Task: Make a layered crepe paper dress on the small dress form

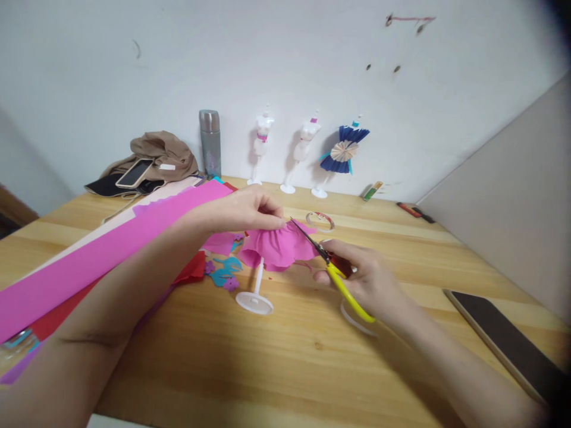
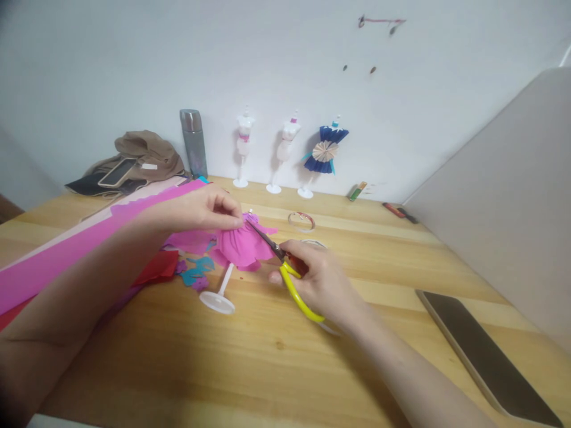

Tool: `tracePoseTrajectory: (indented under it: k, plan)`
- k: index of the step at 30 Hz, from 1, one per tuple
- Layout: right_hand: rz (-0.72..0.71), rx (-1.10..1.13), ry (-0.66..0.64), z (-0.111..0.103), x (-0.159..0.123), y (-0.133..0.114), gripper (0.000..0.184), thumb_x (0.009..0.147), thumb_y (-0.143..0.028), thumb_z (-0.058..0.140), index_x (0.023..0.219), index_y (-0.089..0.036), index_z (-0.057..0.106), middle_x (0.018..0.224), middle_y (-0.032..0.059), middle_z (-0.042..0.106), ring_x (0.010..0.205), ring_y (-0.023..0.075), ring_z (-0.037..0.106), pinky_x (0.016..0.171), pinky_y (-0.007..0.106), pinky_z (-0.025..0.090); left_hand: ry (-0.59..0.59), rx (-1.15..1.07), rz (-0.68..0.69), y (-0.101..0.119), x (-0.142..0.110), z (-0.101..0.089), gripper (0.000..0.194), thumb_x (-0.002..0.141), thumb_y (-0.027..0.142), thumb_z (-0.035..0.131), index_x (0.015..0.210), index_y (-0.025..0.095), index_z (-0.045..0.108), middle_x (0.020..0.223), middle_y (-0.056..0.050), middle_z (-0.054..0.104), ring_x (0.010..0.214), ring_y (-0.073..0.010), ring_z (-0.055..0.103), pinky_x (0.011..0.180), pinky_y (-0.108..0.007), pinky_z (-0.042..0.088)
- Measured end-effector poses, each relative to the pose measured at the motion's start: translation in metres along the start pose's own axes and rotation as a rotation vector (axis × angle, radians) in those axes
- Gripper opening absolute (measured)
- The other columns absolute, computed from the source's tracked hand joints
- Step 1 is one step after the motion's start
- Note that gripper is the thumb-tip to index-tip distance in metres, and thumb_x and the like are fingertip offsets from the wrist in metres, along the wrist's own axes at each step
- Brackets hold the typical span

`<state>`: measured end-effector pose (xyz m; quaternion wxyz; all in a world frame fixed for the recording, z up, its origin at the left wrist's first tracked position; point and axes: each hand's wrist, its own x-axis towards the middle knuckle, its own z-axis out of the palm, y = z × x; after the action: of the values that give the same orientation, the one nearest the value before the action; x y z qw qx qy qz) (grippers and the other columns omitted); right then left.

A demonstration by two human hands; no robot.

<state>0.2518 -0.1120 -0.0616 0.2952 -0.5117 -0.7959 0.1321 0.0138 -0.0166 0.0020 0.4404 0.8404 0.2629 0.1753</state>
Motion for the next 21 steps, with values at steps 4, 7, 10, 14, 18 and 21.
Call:
tracePoseTrajectory:
  k: [4,7,10,14,18,21]
  plan:
    - [-0.001,0.007,0.005,0.0013,-0.0002,0.0030,0.036,0.084,-0.058,0.060,0.076,-0.023,0.058,0.057,-0.0035,0.039,0.053,0.0164,0.038,0.050,0.030,0.029,-0.003,0.015,-0.002,-0.0009,0.0007,-0.0006,0.018,0.076,0.027,0.063,0.066,0.012,0.065,0.056,0.001,0.055,0.055,-0.0087,0.048,0.052,-0.020,0.036]
    - [-0.002,0.012,0.008,0.0009,-0.0003,0.0024,0.037,0.085,-0.058,0.059,0.076,-0.022,0.057,0.057,-0.0040,0.039,0.052,0.0155,0.037,0.050,0.029,0.028,0.002,0.021,0.001,-0.0019,0.0015,-0.0006,0.019,0.075,0.027,0.063,0.066,0.012,0.066,0.055,0.002,0.055,0.054,-0.0087,0.048,0.052,-0.020,0.035]
    - [0.009,0.010,-0.021,-0.0008,0.0002,-0.0006,0.038,0.085,-0.059,0.057,0.076,-0.022,0.054,0.057,-0.0046,0.038,0.052,0.0147,0.036,0.050,0.029,0.028,0.009,0.003,-0.004,-0.0016,0.0013,-0.0002,0.019,0.075,0.028,0.063,0.067,0.012,0.066,0.057,0.001,0.056,0.055,-0.0087,0.048,0.053,-0.021,0.036]
    - [-0.016,-0.005,-0.050,-0.0013,0.0010,-0.0027,0.039,0.084,-0.060,0.057,0.076,-0.022,0.051,0.057,-0.0046,0.039,0.052,0.0149,0.035,0.050,0.029,0.028,-0.004,0.002,-0.022,0.0003,0.0001,0.0006,0.019,0.076,0.028,0.063,0.068,0.012,0.066,0.057,0.002,0.056,0.055,-0.0084,0.048,0.052,-0.020,0.035]
    - [-0.025,-0.011,-0.053,-0.0003,0.0016,-0.0032,0.039,0.084,-0.060,0.056,0.079,-0.022,0.053,0.058,-0.0033,0.042,0.052,0.0159,0.037,0.051,0.030,0.030,-0.027,-0.006,-0.034,0.0000,-0.0001,0.0026,0.016,0.075,0.027,0.063,0.070,0.013,0.067,0.060,0.002,0.058,0.055,-0.0084,0.049,0.052,-0.020,0.035]
    - [-0.032,0.000,-0.052,-0.0006,0.0025,-0.0040,0.038,0.084,-0.060,0.057,0.080,-0.022,0.053,0.059,-0.0031,0.044,0.052,0.0162,0.038,0.052,0.030,0.030,-0.033,-0.008,-0.035,-0.0013,0.0001,0.0045,0.013,0.076,0.026,0.063,0.072,0.014,0.067,0.063,0.003,0.060,0.058,-0.0084,0.051,0.055,-0.020,0.036]
